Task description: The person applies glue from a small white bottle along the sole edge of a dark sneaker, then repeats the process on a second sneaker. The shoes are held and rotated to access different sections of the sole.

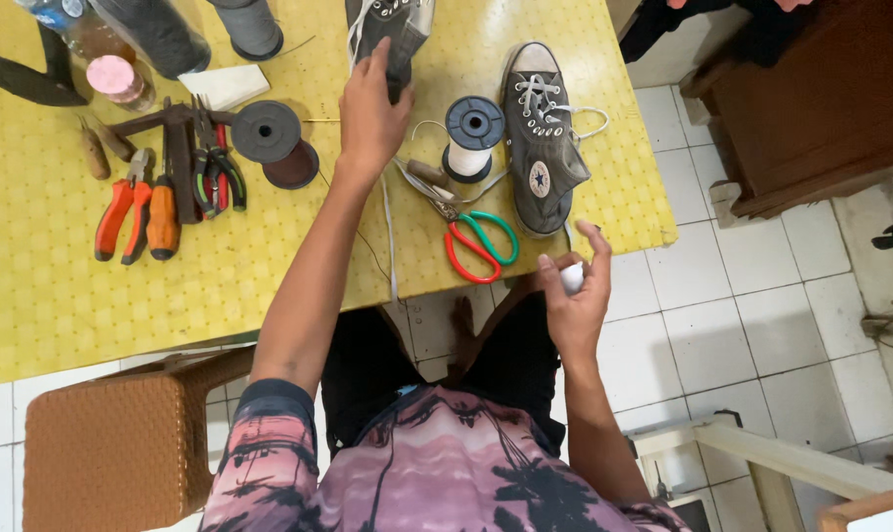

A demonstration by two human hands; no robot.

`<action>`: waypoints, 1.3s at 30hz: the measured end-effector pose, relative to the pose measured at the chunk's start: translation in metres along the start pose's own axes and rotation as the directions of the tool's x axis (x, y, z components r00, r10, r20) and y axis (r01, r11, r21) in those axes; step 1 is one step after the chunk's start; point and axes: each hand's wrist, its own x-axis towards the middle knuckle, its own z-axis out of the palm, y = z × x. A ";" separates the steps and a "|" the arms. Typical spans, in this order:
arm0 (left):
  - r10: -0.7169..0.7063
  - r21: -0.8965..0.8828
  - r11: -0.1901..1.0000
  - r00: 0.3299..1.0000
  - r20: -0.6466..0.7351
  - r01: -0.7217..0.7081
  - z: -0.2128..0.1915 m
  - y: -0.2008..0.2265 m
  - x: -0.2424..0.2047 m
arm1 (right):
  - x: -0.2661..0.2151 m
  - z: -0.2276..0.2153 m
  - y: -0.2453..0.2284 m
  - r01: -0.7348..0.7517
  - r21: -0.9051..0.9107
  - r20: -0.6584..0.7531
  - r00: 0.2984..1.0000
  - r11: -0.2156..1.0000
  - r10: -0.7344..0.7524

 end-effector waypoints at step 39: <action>0.173 -0.666 -0.278 0.718 0.674 0.692 0.046 0.139 -0.225 | -0.048 -0.043 0.066 0.583 -0.359 -0.424 0.594 0.729 -0.683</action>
